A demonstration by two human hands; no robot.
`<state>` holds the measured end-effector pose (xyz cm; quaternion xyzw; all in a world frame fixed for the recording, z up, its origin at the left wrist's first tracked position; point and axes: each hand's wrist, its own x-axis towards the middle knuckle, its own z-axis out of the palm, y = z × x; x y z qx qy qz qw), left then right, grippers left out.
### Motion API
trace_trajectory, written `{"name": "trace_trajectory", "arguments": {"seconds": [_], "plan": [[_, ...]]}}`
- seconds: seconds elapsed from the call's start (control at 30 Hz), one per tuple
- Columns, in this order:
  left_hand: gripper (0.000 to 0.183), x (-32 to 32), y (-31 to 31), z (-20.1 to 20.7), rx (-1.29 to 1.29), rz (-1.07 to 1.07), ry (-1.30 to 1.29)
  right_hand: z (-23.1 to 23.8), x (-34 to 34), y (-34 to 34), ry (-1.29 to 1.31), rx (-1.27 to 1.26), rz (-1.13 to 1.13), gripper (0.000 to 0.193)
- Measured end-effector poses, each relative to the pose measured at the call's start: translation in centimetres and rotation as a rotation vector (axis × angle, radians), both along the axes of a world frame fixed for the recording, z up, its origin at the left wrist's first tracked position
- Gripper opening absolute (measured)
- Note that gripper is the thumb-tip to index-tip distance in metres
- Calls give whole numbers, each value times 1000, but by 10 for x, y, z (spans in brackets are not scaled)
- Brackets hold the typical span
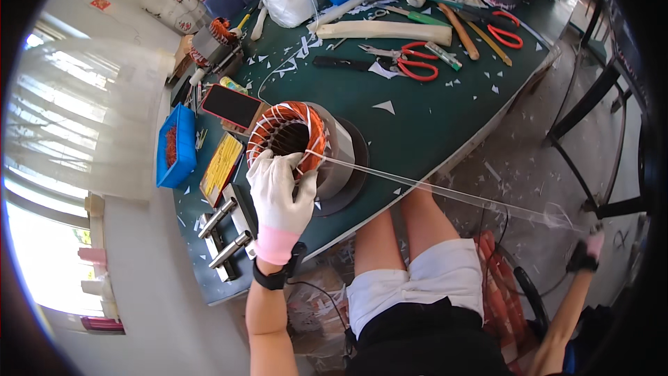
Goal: Manually winding and securing copper wire coils inside an electric motor stator using a lacing cord.
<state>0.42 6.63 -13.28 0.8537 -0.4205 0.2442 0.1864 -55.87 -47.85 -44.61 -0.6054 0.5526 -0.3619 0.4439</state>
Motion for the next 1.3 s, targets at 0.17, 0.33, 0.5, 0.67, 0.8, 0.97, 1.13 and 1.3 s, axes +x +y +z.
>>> {"name": "trace_trajectory", "arguments": {"seconds": [0.17, 0.33, 0.5, 0.67, 0.8, 0.97, 1.13, 1.3], "plan": [[29, 0, 11, 15, 200, -67, 45, 151, 277, 176, -652, 128, 552, 30], [37, -10, -5, 6, 341, 89, -130, 268, 483, 374, -161, -789, 1063, 26], [42, -4, 10, -16, 217, 82, -159, 262, 459, 396, -554, 1109, 1401, 16], [46, 7, 25, -35, 157, 27, -212, 306, 491, 390, -665, -549, 1484, 15], [44, 15, 26, -31, 195, 26, -236, 267, 479, 413, -794, 869, 1465, 12], [37, 10, 22, -12, 64, -100, -74, 279, 506, 371, -723, 654, 1465, 20], [28, 5, 14, -9, 23, -30, -31, 311, 556, 323, -395, 416, 1761, 21], [27, 8, 17, 7, 118, -15, 43, 284, 487, 337, 29, -617, 928, 24]]}}
